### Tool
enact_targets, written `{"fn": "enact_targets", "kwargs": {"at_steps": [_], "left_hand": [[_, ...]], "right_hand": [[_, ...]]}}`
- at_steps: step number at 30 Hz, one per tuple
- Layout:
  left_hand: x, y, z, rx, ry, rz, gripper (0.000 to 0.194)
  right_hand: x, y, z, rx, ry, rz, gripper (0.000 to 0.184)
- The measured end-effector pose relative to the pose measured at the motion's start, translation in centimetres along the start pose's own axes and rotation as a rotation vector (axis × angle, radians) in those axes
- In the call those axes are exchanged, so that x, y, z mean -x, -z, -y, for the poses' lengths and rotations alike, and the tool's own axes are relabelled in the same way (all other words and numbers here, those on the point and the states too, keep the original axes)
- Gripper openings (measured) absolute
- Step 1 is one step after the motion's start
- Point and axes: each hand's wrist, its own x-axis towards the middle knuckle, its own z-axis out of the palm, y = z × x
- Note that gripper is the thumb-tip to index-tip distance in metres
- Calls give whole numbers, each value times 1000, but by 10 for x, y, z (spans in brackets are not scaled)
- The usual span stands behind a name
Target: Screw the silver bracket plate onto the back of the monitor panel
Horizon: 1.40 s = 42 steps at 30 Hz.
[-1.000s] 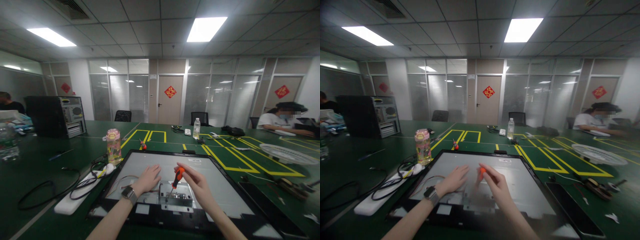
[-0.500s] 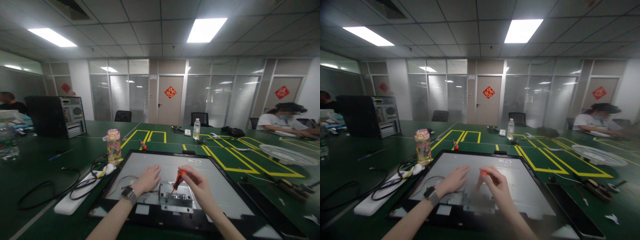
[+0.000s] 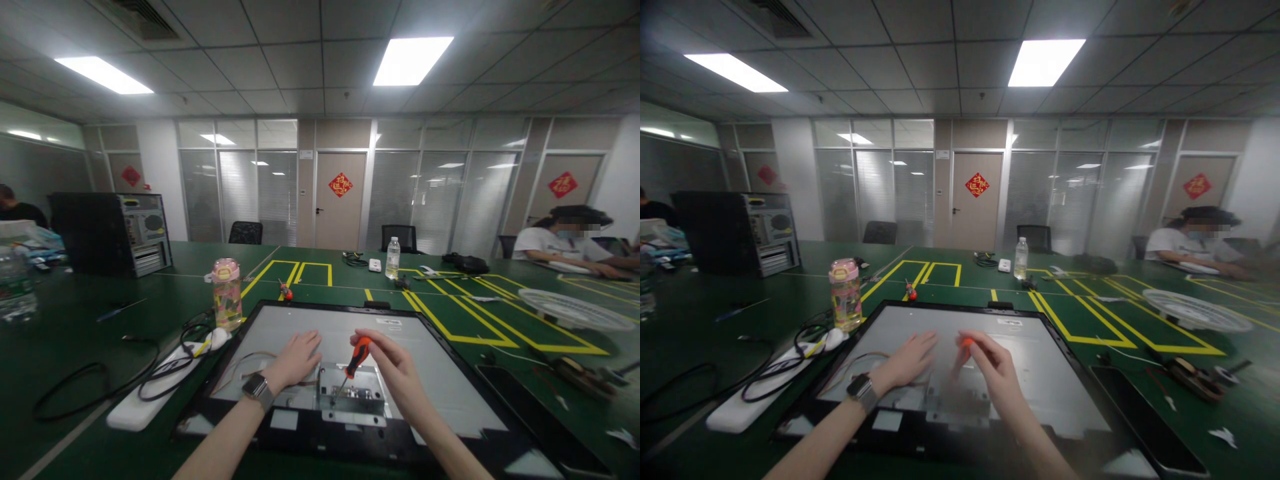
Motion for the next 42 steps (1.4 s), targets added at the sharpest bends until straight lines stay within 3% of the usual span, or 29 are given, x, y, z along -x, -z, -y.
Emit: {"fn": "enact_targets", "kwargs": {"at_steps": [9,17,27,37,42], "left_hand": [[2,1,-2,6,-6,-9,48],[2,2,-2,-5,-6,-12,48],[0,-3,2,9,-7,-16,48],[0,-2,0,18,-3,-23,48],[1,0,0,11,-6,-23,48]], "right_hand": [[-3,-5,6,-131,47,36,17],[-2,3,-6,-14,11,-2,28],[-3,3,-7,-21,25,-34,22],[-2,3,-6,-47,-37,74,35],[-2,1,-2,49,71,-17,27]]}}
